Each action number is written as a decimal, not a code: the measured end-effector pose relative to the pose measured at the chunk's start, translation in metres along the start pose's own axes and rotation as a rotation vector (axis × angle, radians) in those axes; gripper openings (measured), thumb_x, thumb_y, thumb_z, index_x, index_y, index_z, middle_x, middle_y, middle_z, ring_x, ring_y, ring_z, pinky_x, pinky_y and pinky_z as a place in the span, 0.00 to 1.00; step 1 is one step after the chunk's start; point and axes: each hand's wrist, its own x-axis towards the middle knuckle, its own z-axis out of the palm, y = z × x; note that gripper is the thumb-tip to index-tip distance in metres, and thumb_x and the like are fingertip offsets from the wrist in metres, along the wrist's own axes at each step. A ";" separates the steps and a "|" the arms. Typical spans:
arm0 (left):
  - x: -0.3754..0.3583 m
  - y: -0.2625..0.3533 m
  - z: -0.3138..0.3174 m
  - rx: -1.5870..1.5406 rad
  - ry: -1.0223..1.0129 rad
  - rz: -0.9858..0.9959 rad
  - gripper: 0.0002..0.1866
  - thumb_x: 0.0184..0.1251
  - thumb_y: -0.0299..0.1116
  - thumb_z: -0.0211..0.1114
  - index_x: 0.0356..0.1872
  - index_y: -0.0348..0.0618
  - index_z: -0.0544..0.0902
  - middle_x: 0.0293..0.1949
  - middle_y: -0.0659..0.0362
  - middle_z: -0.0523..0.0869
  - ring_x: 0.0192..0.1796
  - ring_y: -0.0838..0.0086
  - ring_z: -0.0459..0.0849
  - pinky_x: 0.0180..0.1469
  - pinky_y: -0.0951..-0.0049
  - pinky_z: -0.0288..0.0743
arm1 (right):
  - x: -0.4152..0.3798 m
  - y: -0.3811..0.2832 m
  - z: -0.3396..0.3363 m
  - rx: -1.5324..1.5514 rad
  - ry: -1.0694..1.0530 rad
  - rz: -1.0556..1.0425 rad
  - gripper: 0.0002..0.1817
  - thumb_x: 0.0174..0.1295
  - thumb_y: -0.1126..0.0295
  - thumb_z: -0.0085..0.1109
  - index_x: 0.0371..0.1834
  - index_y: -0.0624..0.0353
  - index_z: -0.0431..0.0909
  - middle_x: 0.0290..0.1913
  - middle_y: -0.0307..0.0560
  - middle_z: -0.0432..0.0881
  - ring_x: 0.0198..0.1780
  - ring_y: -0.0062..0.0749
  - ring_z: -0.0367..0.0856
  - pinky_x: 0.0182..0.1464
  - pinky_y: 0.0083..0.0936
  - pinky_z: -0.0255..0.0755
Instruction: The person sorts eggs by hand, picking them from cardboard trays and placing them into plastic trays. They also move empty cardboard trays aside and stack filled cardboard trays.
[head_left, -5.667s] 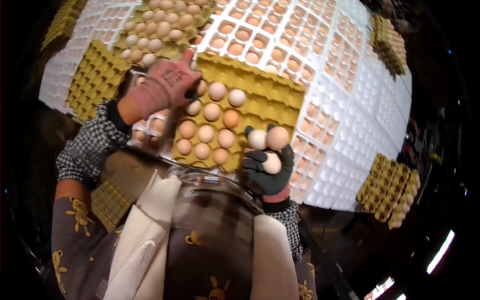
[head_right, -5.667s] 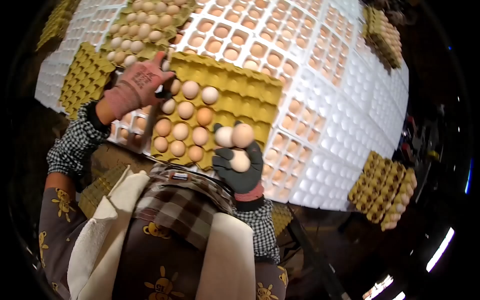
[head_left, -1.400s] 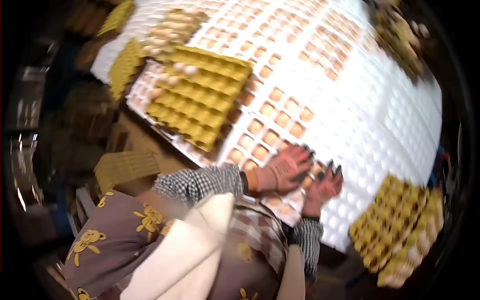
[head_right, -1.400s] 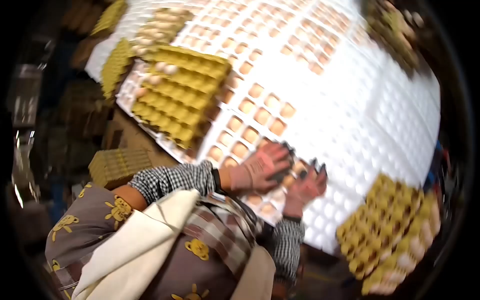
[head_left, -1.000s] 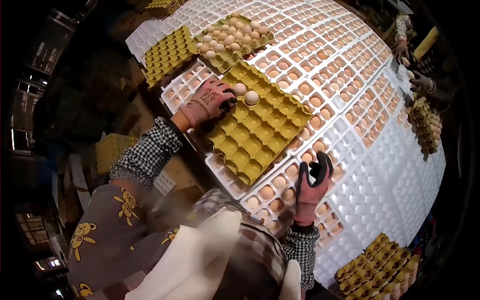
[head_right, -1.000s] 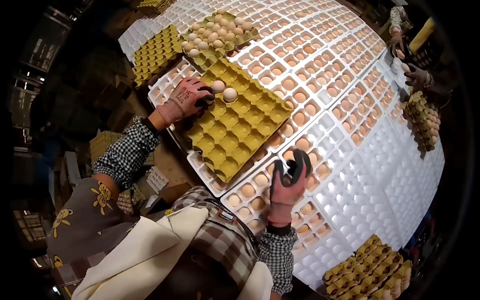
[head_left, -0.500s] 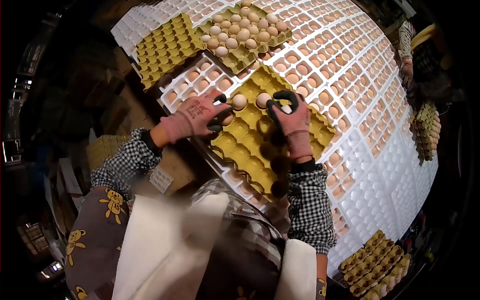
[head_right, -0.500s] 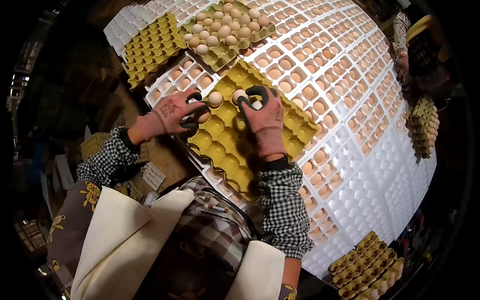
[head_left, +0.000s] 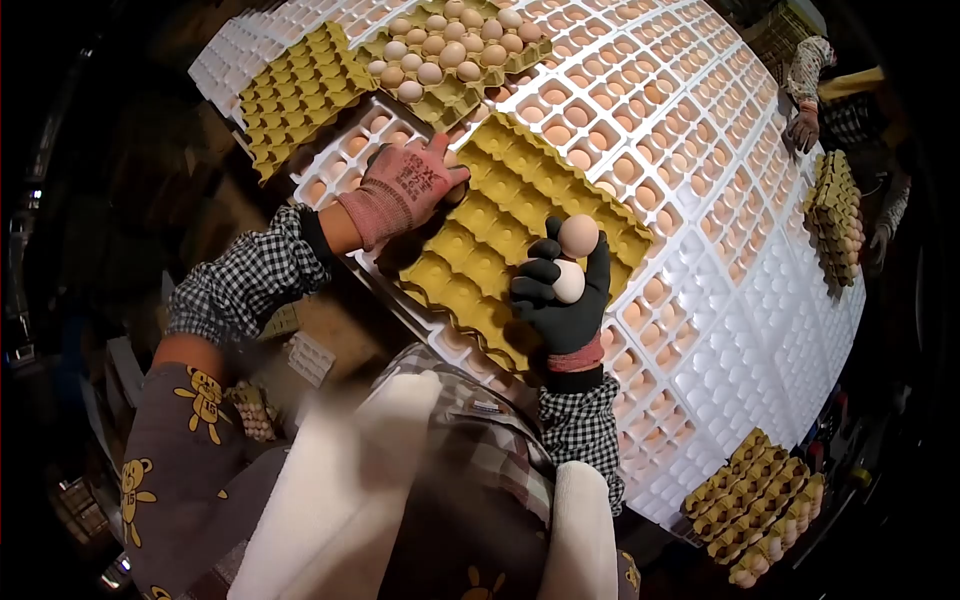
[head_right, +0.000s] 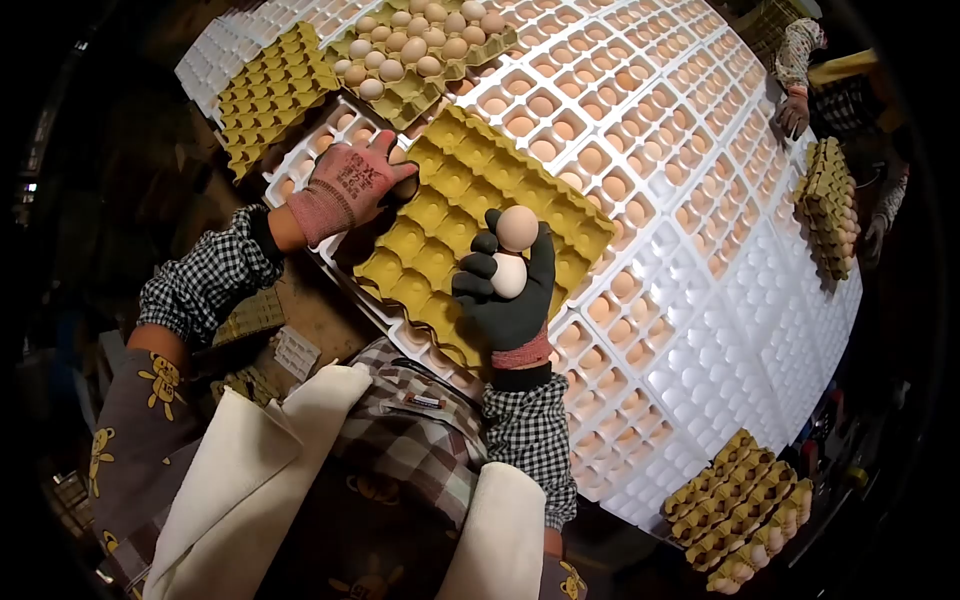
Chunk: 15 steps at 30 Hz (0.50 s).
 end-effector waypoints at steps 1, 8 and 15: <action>0.001 -0.007 0.002 0.017 0.005 0.003 0.28 0.50 0.38 0.76 0.57 0.56 0.82 0.56 0.46 0.77 0.49 0.57 0.84 0.44 0.63 0.79 | -0.010 0.004 0.004 0.067 0.058 -0.029 0.30 0.71 0.42 0.49 0.64 0.53 0.74 0.39 0.35 0.76 0.32 0.23 0.67 0.33 0.25 0.62; -0.053 0.085 0.032 -1.970 0.425 0.258 0.39 0.60 0.14 0.68 0.72 0.45 0.61 0.65 0.51 0.73 0.60 0.58 0.82 0.58 0.63 0.82 | -0.099 0.002 -0.004 0.304 0.066 -0.006 0.23 0.69 0.44 0.52 0.55 0.49 0.77 0.35 0.31 0.73 0.33 0.21 0.67 0.34 0.21 0.61; -0.027 0.245 0.033 -2.094 0.209 0.316 0.35 0.64 0.20 0.66 0.71 0.47 0.64 0.65 0.49 0.74 0.60 0.58 0.82 0.56 0.65 0.82 | -0.211 -0.033 -0.039 0.326 0.133 -0.145 0.25 0.68 0.52 0.57 0.60 0.57 0.74 0.42 0.40 0.78 0.36 0.26 0.70 0.37 0.24 0.65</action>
